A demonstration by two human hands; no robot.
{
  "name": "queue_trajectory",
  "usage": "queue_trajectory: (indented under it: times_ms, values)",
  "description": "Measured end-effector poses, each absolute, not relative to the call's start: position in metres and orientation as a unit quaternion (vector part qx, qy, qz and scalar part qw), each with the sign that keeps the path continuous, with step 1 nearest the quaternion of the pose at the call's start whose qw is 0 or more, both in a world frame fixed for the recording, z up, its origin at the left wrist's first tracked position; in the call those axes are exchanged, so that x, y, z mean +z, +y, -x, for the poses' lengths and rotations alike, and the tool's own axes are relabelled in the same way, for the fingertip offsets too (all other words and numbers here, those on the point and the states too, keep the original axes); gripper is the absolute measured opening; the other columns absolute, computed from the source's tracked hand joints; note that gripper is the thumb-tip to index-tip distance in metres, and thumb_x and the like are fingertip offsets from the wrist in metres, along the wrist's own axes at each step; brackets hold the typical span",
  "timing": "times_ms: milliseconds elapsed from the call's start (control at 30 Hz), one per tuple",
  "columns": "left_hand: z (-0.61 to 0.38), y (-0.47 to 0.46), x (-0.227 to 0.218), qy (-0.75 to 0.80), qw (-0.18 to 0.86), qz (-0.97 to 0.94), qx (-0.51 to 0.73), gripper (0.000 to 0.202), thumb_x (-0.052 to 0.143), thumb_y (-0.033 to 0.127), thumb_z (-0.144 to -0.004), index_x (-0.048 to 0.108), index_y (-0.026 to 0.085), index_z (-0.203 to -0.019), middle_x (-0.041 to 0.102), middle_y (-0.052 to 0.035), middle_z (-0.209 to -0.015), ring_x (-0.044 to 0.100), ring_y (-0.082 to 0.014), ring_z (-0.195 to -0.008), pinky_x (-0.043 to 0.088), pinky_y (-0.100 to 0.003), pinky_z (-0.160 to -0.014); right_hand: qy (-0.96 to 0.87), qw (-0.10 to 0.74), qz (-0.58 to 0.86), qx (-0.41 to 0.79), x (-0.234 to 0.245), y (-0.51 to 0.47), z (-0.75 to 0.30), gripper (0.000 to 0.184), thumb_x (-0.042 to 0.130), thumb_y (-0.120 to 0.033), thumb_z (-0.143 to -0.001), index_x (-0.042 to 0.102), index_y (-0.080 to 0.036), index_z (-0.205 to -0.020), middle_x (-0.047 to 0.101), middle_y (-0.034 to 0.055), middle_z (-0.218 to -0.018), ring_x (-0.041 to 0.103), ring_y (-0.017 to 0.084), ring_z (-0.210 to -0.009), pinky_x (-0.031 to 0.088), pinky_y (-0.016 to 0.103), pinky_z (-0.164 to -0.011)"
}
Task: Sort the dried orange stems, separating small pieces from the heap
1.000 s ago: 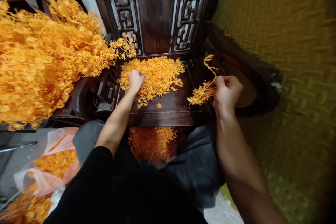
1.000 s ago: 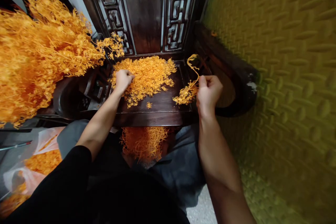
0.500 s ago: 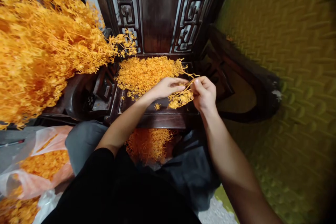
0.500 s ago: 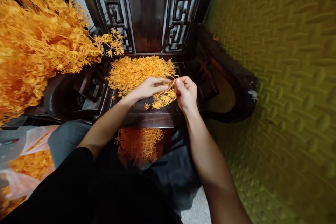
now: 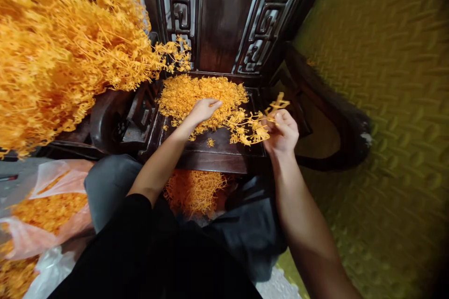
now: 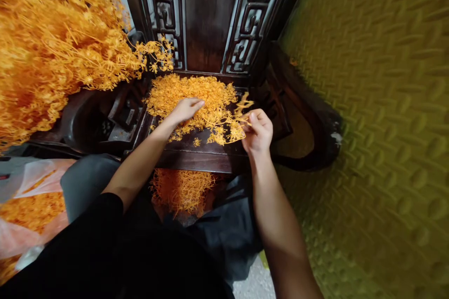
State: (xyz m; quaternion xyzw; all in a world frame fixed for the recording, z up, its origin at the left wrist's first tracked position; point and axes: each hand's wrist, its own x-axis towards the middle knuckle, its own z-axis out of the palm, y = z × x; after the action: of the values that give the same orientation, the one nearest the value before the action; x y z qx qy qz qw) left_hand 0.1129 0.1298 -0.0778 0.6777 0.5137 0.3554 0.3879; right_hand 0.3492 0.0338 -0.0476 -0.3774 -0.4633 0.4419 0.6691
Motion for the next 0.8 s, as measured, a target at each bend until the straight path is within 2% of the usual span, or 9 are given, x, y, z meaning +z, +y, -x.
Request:
queue_trajectory:
  times_ms: [67,133,233,333,500,600,667,733,800]
  values:
    - [-0.126,0.118,-0.064,0.410,0.482,-0.694,0.343,0.031,0.066,0.043,-0.095,0.079,0.025,-0.117,0.076,-0.0092,-0.130,0.071,-0.0211,-0.118,0.054,-0.033,-0.103,-0.455,0.669,0.378,0.450,-0.049,0.035,-0.346,0.052,0.084,-0.063,-0.070,0.051,-0.023,-0.071,0.022,-0.0092,-0.049,0.020,0.007,-0.045,0.019,0.024,-0.044]
    - [-0.137,0.108,-0.051,0.342,0.553,-0.701,0.293,0.037,0.074,0.041,-0.090,0.077,0.027,-0.124,0.080,-0.0085,-0.116,0.075,-0.0185,-0.098,0.059,-0.031,-0.087,-0.446,0.664,0.387,0.459,-0.051,0.036,-0.344,0.049,0.085,-0.061,-0.070,0.055,-0.023,-0.072,0.025,-0.0092,-0.049,0.021,0.007,-0.044,0.020,0.024,-0.043]
    - [-0.139,0.105,-0.043,0.386,0.547,-0.703,0.242,0.022,0.082,0.029,-0.082,0.082,0.019,-0.101,0.076,-0.0067,-0.077,0.068,-0.0153,-0.062,0.057,-0.031,-0.065,-0.440,0.663,0.420,0.436,-0.054,0.036,-0.344,0.047,0.087,-0.060,-0.067,0.061,-0.021,-0.073,0.040,-0.0064,-0.051,0.031,0.008,-0.044,0.024,0.024,-0.044]
    - [-0.122,0.119,-0.047,0.520,0.487,-0.634,0.302,0.010,0.076,0.020,-0.085,0.078,0.013,-0.079,0.067,-0.0053,-0.061,0.061,-0.0135,-0.050,0.055,-0.032,-0.060,-0.437,0.692,0.443,0.367,-0.055,0.035,-0.355,0.045,0.090,-0.056,-0.063,0.064,-0.021,-0.069,0.051,-0.0021,-0.056,0.041,0.010,-0.047,0.027,0.027,-0.047]
    - [-0.083,0.143,-0.067,0.631,0.391,-0.533,0.407,0.012,0.066,0.016,-0.090,0.075,0.014,-0.082,0.069,-0.0052,-0.067,0.066,-0.0157,-0.059,0.058,-0.032,-0.071,-0.421,0.741,0.404,0.332,-0.051,0.031,-0.380,0.044,0.087,-0.052,-0.069,0.054,-0.025,-0.060,0.037,-0.0045,-0.049,0.026,0.010,-0.043,0.016,0.029,-0.043]
    - [-0.079,0.144,-0.073,0.614,0.333,-0.614,0.367,0.013,0.070,0.015,-0.086,0.079,0.018,-0.094,0.078,-0.0106,-0.093,0.074,-0.0244,-0.093,0.056,-0.041,-0.096,-0.437,0.728,0.382,0.365,-0.047,0.031,-0.380,0.053,0.086,-0.057,-0.068,0.046,-0.023,-0.060,0.022,-0.0081,-0.048,0.017,0.008,-0.042,0.015,0.026,-0.042]
    - [-0.089,0.137,-0.070,0.593,0.284,-0.668,0.348,0.018,0.078,0.015,-0.079,0.082,0.020,-0.095,0.077,-0.0139,-0.119,0.066,-0.0307,-0.123,0.046,-0.047,-0.113,-0.447,0.709,0.370,0.400,-0.045,0.031,-0.373,0.057,0.087,-0.058,-0.066,0.043,-0.022,-0.061,0.019,-0.0087,-0.048,0.016,0.007,-0.043,0.017,0.026,-0.044]
    - [-0.109,0.126,-0.062,0.549,0.302,-0.695,0.353,0.019,0.081,0.020,-0.078,0.083,0.022,-0.096,0.072,-0.0123,-0.133,0.060,-0.0306,-0.134,0.041,-0.047,-0.119,-0.453,0.689,0.356,0.439,-0.043,0.031,-0.364,0.061,0.087,-0.059,-0.065,0.039,-0.022,-0.060,0.017,-0.0086,-0.049,0.016,0.007,-0.044,0.017,0.025,-0.045]
    - [-0.136,0.110,-0.054,0.452,0.416,-0.699,0.366,0.020,0.075,0.030,-0.087,0.083,0.025,-0.105,0.076,-0.0089,-0.126,0.068,-0.0233,-0.123,0.049,-0.040,-0.111,-0.456,0.668,0.344,0.476,-0.042,0.031,-0.355,0.060,0.087,-0.058,-0.065,0.039,-0.022,-0.060,0.017,-0.0085,-0.049,0.016,0.007,-0.044,0.018,0.025,-0.045]
